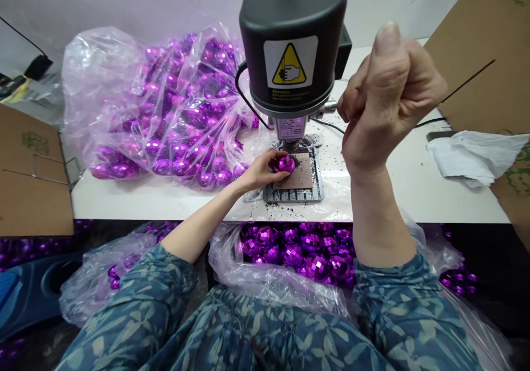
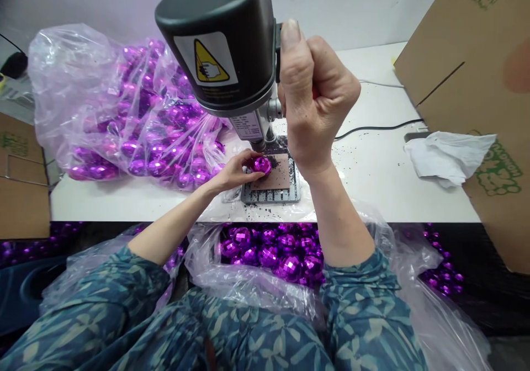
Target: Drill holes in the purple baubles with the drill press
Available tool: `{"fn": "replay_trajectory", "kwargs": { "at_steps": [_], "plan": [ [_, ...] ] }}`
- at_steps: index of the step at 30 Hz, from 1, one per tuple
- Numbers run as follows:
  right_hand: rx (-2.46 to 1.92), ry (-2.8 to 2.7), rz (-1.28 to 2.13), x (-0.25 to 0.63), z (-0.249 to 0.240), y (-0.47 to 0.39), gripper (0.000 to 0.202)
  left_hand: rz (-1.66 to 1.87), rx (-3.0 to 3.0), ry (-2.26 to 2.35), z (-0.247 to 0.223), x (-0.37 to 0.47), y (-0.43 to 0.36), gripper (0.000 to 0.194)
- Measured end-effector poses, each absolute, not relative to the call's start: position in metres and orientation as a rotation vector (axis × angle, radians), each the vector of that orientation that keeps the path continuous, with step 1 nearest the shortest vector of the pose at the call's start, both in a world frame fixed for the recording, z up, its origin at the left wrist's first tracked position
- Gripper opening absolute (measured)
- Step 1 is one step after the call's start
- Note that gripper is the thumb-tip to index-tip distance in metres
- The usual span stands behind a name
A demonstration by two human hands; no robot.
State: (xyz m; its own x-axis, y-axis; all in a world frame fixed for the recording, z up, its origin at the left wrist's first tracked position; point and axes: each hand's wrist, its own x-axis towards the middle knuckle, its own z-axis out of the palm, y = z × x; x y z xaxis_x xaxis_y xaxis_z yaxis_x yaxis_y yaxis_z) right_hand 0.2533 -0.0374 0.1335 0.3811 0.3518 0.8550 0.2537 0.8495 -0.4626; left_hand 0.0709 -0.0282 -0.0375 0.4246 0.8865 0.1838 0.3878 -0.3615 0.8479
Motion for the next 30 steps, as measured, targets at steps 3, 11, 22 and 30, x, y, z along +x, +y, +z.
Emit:
{"fn": "replay_trajectory", "kwargs": {
  "at_steps": [3,11,22,30],
  "plan": [
    [-0.476,-1.177,0.133,0.254,0.133,-0.037,0.059,0.898,1.947,1.106,-0.040,0.076,-0.029,0.050],
    [-0.542,-1.160,0.116,0.252,0.135,-0.036,0.065,0.984,1.938,1.181,-0.050,0.093,-0.043,0.056],
    [-0.465,-1.135,0.137,0.257,0.108,-0.043,0.065,1.037,1.770,1.022,-0.063,0.094,-0.043,0.061],
    [-0.317,-1.154,-0.034,0.260,0.083,-0.034,0.060,1.048,1.743,1.050,-0.062,0.095,-0.045,0.062]
  ]
}}
